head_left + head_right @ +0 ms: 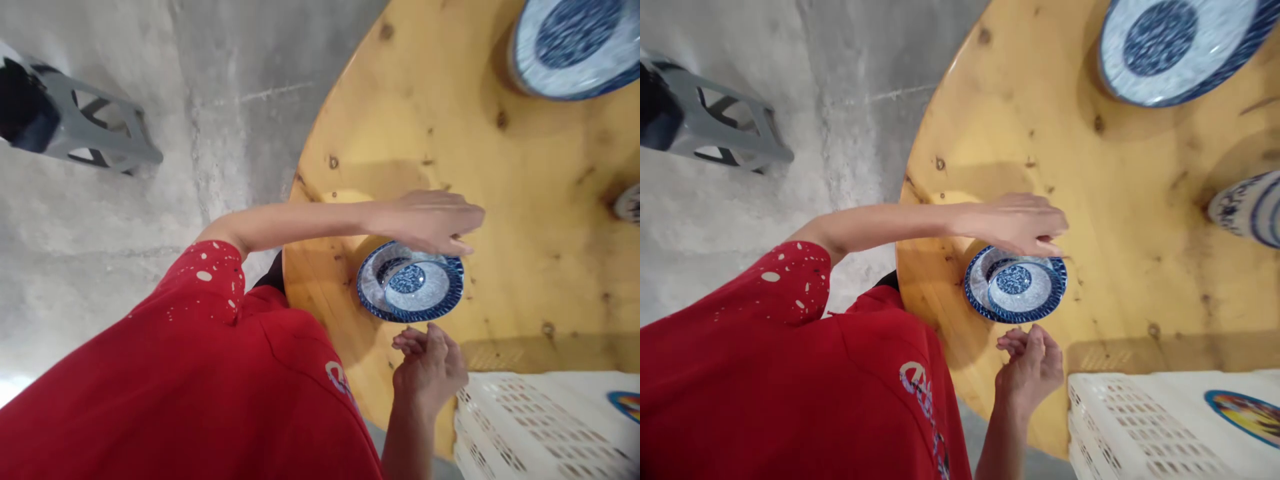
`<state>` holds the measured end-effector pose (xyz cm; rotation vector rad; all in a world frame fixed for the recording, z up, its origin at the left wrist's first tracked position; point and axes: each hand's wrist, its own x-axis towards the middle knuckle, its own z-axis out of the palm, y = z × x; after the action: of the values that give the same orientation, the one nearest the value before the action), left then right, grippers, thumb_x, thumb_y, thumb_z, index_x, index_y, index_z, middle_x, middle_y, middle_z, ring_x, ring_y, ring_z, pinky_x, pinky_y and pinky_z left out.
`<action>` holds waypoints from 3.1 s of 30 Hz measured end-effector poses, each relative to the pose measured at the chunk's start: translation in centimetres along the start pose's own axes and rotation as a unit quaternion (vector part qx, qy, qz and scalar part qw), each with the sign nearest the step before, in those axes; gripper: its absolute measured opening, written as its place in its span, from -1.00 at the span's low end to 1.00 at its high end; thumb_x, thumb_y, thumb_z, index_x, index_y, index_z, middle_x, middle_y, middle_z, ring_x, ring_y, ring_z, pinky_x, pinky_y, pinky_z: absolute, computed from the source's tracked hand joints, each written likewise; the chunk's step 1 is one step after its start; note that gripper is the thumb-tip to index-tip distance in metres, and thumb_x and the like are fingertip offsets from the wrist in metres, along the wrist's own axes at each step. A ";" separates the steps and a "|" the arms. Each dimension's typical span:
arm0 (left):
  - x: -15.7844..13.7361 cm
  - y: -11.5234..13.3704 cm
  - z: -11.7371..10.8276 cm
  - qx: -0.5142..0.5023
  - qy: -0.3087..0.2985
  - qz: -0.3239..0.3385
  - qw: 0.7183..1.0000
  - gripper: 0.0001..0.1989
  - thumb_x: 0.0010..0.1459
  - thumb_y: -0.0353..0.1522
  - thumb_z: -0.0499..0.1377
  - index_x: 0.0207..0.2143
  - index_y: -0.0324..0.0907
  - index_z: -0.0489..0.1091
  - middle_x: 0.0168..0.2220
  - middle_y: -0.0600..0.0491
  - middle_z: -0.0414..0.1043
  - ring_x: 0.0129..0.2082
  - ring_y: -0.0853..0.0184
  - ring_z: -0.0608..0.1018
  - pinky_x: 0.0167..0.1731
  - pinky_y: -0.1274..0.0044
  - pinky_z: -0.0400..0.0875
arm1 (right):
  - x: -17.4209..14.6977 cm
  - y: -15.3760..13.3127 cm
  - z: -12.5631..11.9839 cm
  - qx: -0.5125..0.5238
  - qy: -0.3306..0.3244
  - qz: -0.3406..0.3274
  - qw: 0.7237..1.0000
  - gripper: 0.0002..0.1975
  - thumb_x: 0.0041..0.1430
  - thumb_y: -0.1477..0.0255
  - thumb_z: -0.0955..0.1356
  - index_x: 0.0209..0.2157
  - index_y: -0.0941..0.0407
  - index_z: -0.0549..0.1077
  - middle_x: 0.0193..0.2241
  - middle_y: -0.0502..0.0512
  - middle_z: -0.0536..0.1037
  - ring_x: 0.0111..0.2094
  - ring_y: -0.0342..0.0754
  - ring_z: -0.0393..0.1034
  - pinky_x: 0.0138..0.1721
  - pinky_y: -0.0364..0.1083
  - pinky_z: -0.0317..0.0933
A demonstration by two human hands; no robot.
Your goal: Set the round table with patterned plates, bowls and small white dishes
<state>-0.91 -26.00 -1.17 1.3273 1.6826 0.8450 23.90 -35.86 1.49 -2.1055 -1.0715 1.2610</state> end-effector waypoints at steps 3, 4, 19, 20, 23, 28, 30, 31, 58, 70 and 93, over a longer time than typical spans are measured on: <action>-1.1 -1.2 -2.5 0.046 -0.047 0.069 0.995 -0.72 0.35 -0.32 0.16 -0.47 -0.14 0.34 -0.42 0.10 0.42 -0.37 0.36 0.52 -0.33 0.51 0.29 | -1.2 0.5 -0.5 0.034 0.025 0.024 0.999 -0.59 -0.02 0.21 0.52 -0.25 0.16 0.40 -0.58 -0.02 0.53 -0.65 -0.16 0.37 -0.61 -0.22 0.25; -1.9 -1.8 -3.5 0.044 -0.007 0.049 0.998 -0.74 0.36 -0.33 0.12 -0.44 -0.15 0.36 -0.42 0.10 0.44 -0.40 0.38 0.50 -0.35 0.53 0.26 | -1.7 0.7 -0.6 0.045 0.028 0.032 0.998 -0.58 -0.03 0.21 0.52 -0.24 0.16 0.41 -0.57 -0.02 0.53 -0.65 -0.16 0.37 -0.60 -0.22 0.26; -28.0 -13.5 -6.2 -0.178 0.262 -0.337 0.886 -0.85 0.02 -0.28 0.07 -0.45 -0.16 0.36 -0.56 0.13 0.44 -0.62 0.47 0.37 -0.55 0.61 0.21 | -10.0 16.2 -1.9 0.216 0.025 0.066 0.974 -0.52 -0.17 0.22 0.57 -0.24 0.15 0.47 -0.55 -0.05 0.53 -0.61 -0.15 0.40 -0.55 -0.19 0.32; -29.5 -13.4 -5.6 -0.174 0.236 -0.343 0.892 -0.85 0.02 -0.29 0.06 -0.45 -0.16 0.36 -0.55 0.13 0.45 -0.61 0.47 0.38 -0.54 0.61 0.21 | -11.1 17.6 -1.9 0.228 0.030 0.068 0.971 -0.54 -0.18 0.22 0.56 -0.26 0.14 0.47 -0.55 -0.05 0.54 -0.62 -0.15 0.40 -0.55 -0.19 0.31; -33.5 -13.0 -4.5 -0.146 0.165 -0.329 0.918 -0.84 0.06 -0.30 0.04 -0.43 -0.16 0.37 -0.53 0.12 0.48 -0.59 0.45 0.41 -0.53 0.60 0.23 | -14.2 21.3 -1.3 0.260 0.032 0.081 0.962 -0.53 -0.22 0.21 0.56 -0.28 0.13 0.47 -0.56 -0.04 0.54 -0.62 -0.13 0.40 -0.57 -0.19 0.30; -37.7 -12.8 -5.1 -0.068 0.111 -0.279 0.951 -0.83 0.10 -0.29 0.03 -0.44 -0.15 0.35 -0.51 0.11 0.50 -0.56 0.43 0.45 -0.48 0.59 0.27 | -17.4 25.2 0.4 0.273 0.014 0.108 0.956 -0.46 -0.30 0.17 0.57 -0.27 0.15 0.48 -0.55 -0.02 0.54 -0.61 -0.12 0.42 -0.56 -0.17 0.33; -38.3 -12.6 -5.7 -0.052 0.106 -0.261 0.958 -0.82 0.11 -0.28 0.02 -0.43 -0.14 0.34 -0.50 0.11 0.50 -0.54 0.42 0.46 -0.46 0.58 0.29 | -18.0 25.8 1.0 0.279 0.008 0.108 0.954 -0.43 -0.32 0.14 0.57 -0.26 0.15 0.47 -0.54 -0.02 0.55 -0.60 -0.11 0.42 -0.56 -0.18 0.33; -38.4 -12.5 -6.0 -0.050 0.103 -0.250 0.962 -0.82 0.12 -0.27 0.02 -0.43 -0.14 0.34 -0.50 0.11 0.51 -0.54 0.41 0.47 -0.45 0.57 0.30 | -18.3 26.0 1.2 0.282 0.006 0.105 0.954 -0.41 -0.33 0.13 0.57 -0.26 0.16 0.47 -0.54 -0.01 0.55 -0.60 -0.12 0.43 -0.55 -0.18 0.33; -27.4 -24.0 -35.6 0.045 0.131 -0.200 0.970 -0.78 0.24 -0.22 0.02 -0.37 -0.10 0.36 -0.43 0.09 0.51 -0.43 0.33 0.54 -0.30 0.53 0.34 | -20.2 1.9 29.1 0.194 -0.090 0.036 0.976 -0.35 -0.30 -0.02 0.57 -0.28 0.18 0.49 -0.54 0.02 0.53 -0.59 -0.09 0.42 -0.56 -0.14 0.31; -11.1 -18.8 -33.8 0.009 -0.027 -0.070 0.997 -0.71 0.25 -0.13 0.01 -0.27 -0.08 0.42 -0.35 0.07 0.58 -0.35 0.30 0.60 -0.24 0.51 0.42 | -15.8 -5.7 34.0 0.261 -0.036 0.042 0.964 -0.38 -0.34 -0.05 0.55 -0.37 0.17 0.48 -0.61 0.03 0.49 -0.64 -0.08 0.36 -0.61 -0.14 0.25; 24.6 -1.6 -25.5 0.133 -0.276 0.192 0.932 -0.77 0.26 -0.22 0.03 -0.38 -0.12 0.37 -0.38 0.08 0.56 -0.36 0.33 0.57 -0.27 0.54 0.40 | 7.3 -18.8 27.8 0.380 0.221 -0.018 0.898 -0.50 -0.11 0.03 0.47 -0.31 0.17 0.49 -0.52 0.06 0.52 -0.57 -0.11 0.35 -0.52 -0.12 0.28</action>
<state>-27.28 -2.84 4.08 1.9108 1.1306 0.3916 -5.83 -19.02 -2.16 -1.6151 -0.3230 0.8978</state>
